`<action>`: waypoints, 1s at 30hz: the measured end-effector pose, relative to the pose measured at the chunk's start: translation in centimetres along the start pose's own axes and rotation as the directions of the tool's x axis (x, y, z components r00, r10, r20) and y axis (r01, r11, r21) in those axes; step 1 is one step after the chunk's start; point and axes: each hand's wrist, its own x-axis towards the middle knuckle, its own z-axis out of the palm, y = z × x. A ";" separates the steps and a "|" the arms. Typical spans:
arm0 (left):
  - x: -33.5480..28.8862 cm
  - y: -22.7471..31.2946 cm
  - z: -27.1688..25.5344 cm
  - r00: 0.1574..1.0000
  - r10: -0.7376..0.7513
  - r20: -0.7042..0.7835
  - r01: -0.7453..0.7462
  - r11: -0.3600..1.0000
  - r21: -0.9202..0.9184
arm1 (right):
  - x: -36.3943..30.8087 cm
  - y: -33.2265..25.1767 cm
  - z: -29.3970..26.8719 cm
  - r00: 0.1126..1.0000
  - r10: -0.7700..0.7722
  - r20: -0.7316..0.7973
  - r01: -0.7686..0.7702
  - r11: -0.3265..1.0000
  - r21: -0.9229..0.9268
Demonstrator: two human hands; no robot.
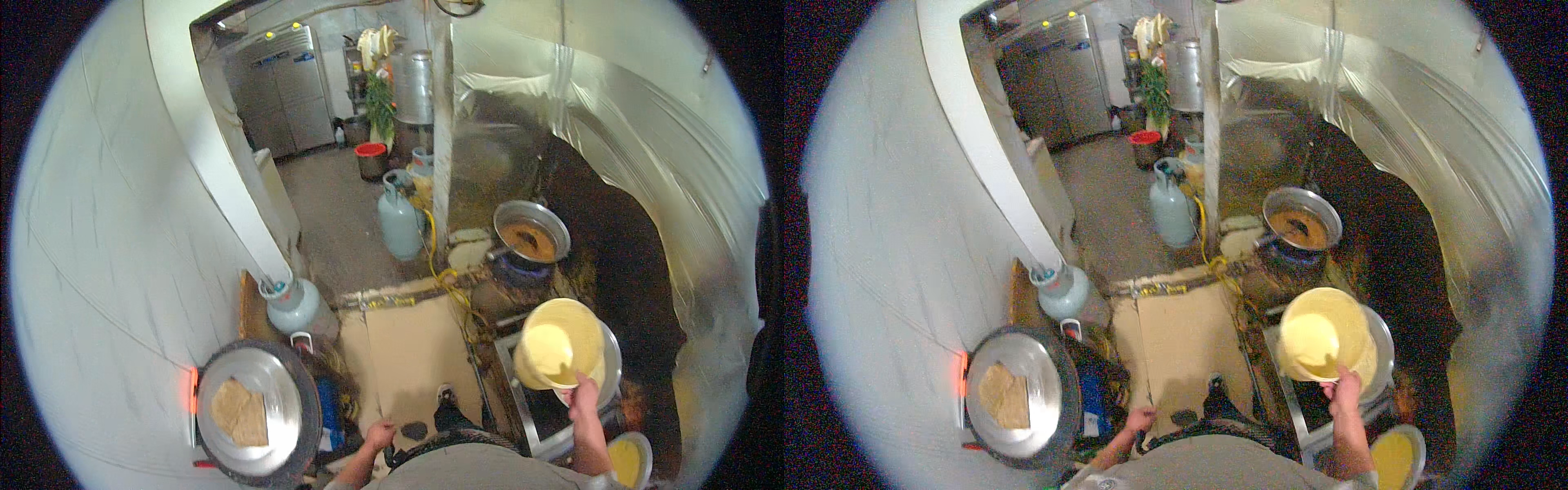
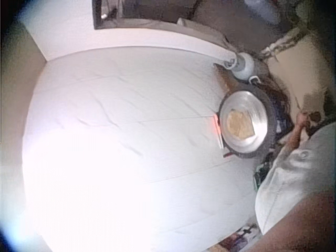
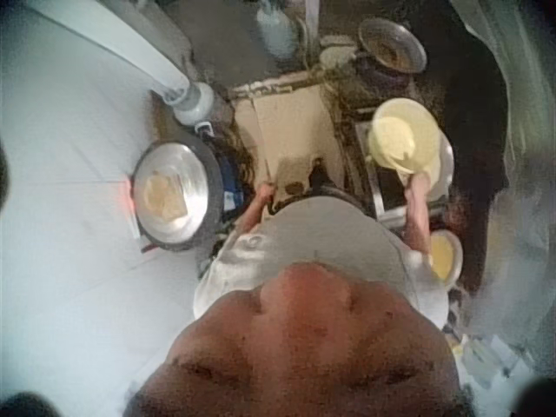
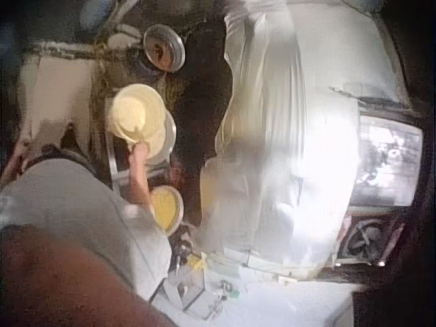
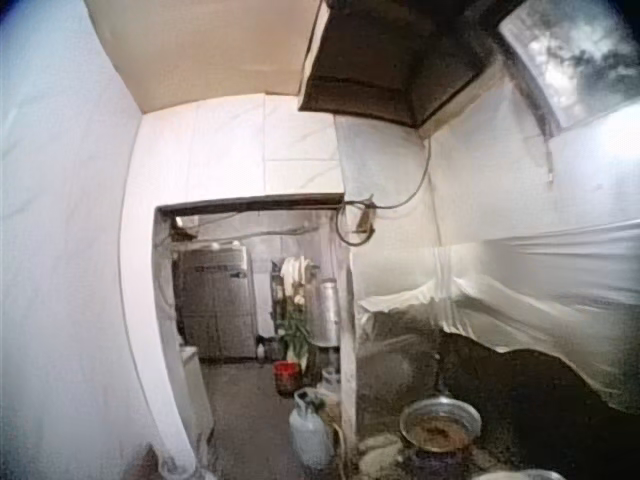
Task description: The person pours a yellow liquid from a bucket into a large pot on the stove and stirs it with a ladle. They then stir a second pot containing a brown liquid and return to stirring the first pot while holding the bucket.
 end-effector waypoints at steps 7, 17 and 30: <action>7.7 -1.0 -6.7 0.962 -0.232 -0.140 0.237 0.971 0.019 | 13.0 4.6 30.0 0.857 0.338 0.389 -0.154 0.888 -0.432; 18.9 -1.0 -21.4 0.776 -0.586 -0.235 0.550 0.810 -0.202 | 23.2 9.9 63.6 0.483 0.613 0.625 -0.111 0.751 -0.651; 58.5 -2.7 -56.5 0.855 -0.345 -0.388 0.346 0.936 -0.068 | 41.0 7.6 93.9 0.825 0.374 0.424 -0.067 0.809 -0.584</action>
